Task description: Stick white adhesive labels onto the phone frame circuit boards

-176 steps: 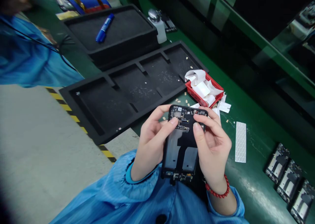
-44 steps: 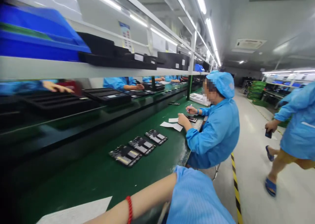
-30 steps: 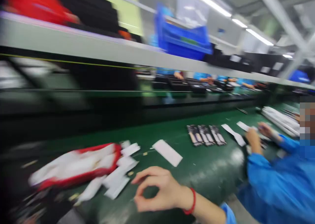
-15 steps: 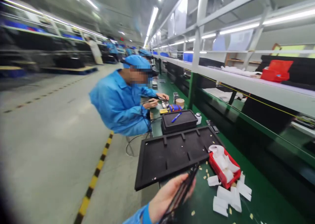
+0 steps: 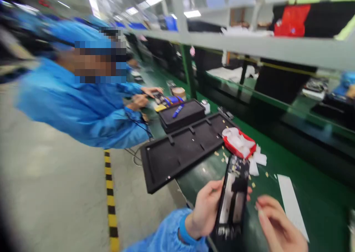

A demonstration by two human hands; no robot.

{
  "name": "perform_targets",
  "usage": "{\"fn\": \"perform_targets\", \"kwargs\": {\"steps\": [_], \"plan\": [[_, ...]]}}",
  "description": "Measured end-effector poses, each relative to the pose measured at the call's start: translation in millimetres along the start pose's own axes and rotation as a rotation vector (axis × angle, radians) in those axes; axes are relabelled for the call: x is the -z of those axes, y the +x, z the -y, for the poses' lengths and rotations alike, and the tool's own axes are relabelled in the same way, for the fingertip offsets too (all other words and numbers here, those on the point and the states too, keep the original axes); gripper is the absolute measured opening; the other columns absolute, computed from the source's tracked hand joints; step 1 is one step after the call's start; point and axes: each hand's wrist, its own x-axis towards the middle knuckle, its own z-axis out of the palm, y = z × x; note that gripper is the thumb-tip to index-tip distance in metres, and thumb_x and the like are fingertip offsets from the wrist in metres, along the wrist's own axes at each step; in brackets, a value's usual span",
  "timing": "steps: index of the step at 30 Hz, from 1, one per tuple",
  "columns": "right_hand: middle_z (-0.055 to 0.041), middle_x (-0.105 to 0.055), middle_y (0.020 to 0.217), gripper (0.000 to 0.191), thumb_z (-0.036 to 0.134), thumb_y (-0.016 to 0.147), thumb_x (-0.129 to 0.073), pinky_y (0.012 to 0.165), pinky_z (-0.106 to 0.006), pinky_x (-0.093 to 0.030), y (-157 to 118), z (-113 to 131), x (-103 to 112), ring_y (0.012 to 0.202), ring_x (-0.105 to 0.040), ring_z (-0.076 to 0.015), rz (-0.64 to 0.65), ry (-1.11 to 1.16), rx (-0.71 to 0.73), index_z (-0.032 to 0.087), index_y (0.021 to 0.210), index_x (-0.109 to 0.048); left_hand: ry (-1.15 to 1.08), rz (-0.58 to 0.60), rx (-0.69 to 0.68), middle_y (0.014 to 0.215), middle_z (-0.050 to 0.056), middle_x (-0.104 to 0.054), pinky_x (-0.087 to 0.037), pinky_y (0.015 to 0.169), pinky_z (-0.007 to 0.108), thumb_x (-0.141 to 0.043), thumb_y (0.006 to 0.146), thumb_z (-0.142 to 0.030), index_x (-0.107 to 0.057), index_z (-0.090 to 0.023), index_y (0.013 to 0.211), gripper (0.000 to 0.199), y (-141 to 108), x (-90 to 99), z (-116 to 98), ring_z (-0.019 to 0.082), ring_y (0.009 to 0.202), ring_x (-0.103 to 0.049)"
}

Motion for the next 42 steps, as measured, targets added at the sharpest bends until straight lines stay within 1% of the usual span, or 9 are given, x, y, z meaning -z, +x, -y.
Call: {"fn": "perform_targets", "kwargs": {"steps": [2,4,8,10,15,18,22,25,42], "plan": [[-0.0105,-0.073,0.103,0.012,0.029,0.077,-0.081,0.078,-0.023,-0.062,-0.3,29.6,-9.6,0.094,-0.073,-0.0194,0.142,0.078,-0.027,0.019,0.075,-0.075,0.143,-0.022,-0.09,0.127,0.007,-0.069,-0.043,0.102,0.03,-0.064,0.082,-0.039,-0.06,-0.016,0.141,0.064,-8.7,-14.1,6.5,0.023,0.116,-0.061],[-0.0086,-0.071,0.105,0.004,0.021,0.083,-0.076,0.081,-0.02,-0.06,5.0,55.9,-22.2,0.096,-0.071,-0.015,0.254,0.073,0.014,0.02,0.078,-0.075,0.181,0.108,-0.029,0.141,0.003,-0.061,-0.034,0.115,0.032,-0.061,0.084,-0.041,-0.046,-0.023,0.154,0.074,-14.5,-24.3,4.9,0.026,0.133,-0.052],[-0.0058,-0.068,0.097,0.009,0.012,0.083,-0.071,0.081,-0.018,-0.058,13.0,82.2,-38.6,0.092,-0.068,-0.0114,0.282,0.058,0.1,0.019,0.077,-0.071,0.484,0.235,-0.079,0.16,0.002,-0.042,-0.021,0.126,0.038,-0.053,0.09,-0.052,-0.029,-0.027,0.162,0.08,-18.8,-32.8,-4.7,0.03,0.149,-0.033],[-0.006,-0.067,0.097,0.01,0.01,0.082,-0.071,0.081,-0.021,-0.059,12.7,84.9,-39.6,0.09,-0.067,-0.012,0.292,0.074,0.12,0.017,0.074,-0.069,0.595,0.236,-0.123,0.162,0.002,-0.037,-0.018,0.128,0.04,-0.05,0.09,-0.05,-0.026,-0.026,0.162,0.079,-19.9,-34.8,-6.5,0.031,0.151,-0.029],[-0.0074,-0.067,0.102,0.012,0.007,0.078,-0.07,0.086,-0.028,-0.059,13.9,84.1,-37.9,0.095,-0.067,-0.0157,0.332,0.115,0.135,0.017,0.071,-0.067,0.672,0.227,-0.194,0.165,-0.001,-0.031,-0.017,0.128,0.038,-0.047,0.089,-0.038,-0.021,-0.025,0.163,0.079,-19.1,-37.7,-6.5,0.028,0.151,-0.03],[-0.0061,-0.066,0.101,0.013,0.006,0.077,-0.069,0.087,-0.028,-0.058,15.7,85.0,-38.4,0.094,-0.065,-0.0146,0.338,0.103,0.144,0.017,0.071,-0.065,0.733,0.258,-0.206,0.165,0.001,-0.031,-0.018,0.128,0.039,-0.045,0.093,-0.039,-0.017,-0.024,0.164,0.078,-19.2,-37.7,-9.3,0.029,0.15,-0.03],[-0.0028,-0.064,0.098,0.015,0.004,0.077,-0.069,0.083,-0.023,-0.055,16.1,87.0,-38.9,0.09,-0.062,-0.0105,0.341,0.047,0.181,0.017,0.072,-0.063,0.82,0.305,-0.189,0.166,0.0,-0.028,-0.018,0.128,0.042,-0.042,0.1,-0.044,-0.01,-0.028,0.164,0.073,-22.3,-37.4,-14.6,0.032,0.155,-0.017],[-0.0012,-0.063,0.095,0.016,0.002,0.075,-0.068,0.078,-0.019,-0.054,15.9,87.6,-39.6,0.087,-0.06,-0.0086,0.327,0.009,0.215,0.017,0.072,-0.062,0.83,0.317,-0.196,0.168,-0.001,-0.024,-0.018,0.129,0.042,-0.042,0.103,-0.045,-0.009,-0.03,0.164,0.071,-24.6,-38.0,-16.2,0.031,0.156,-0.014],[-0.0037,-0.062,0.091,0.015,0.003,0.075,-0.069,0.074,-0.024,-0.054,15.0,88.7,-41.1,0.084,-0.061,-0.0116,0.303,-0.026,0.22,0.017,0.071,-0.063,0.783,0.251,-0.168,0.169,-0.004,-0.024,-0.018,0.129,0.036,-0.042,0.104,-0.048,-0.019,-0.033,0.162,0.064,-26.3,-43.1,-17.3,0.027,0.155,-0.023]]}}
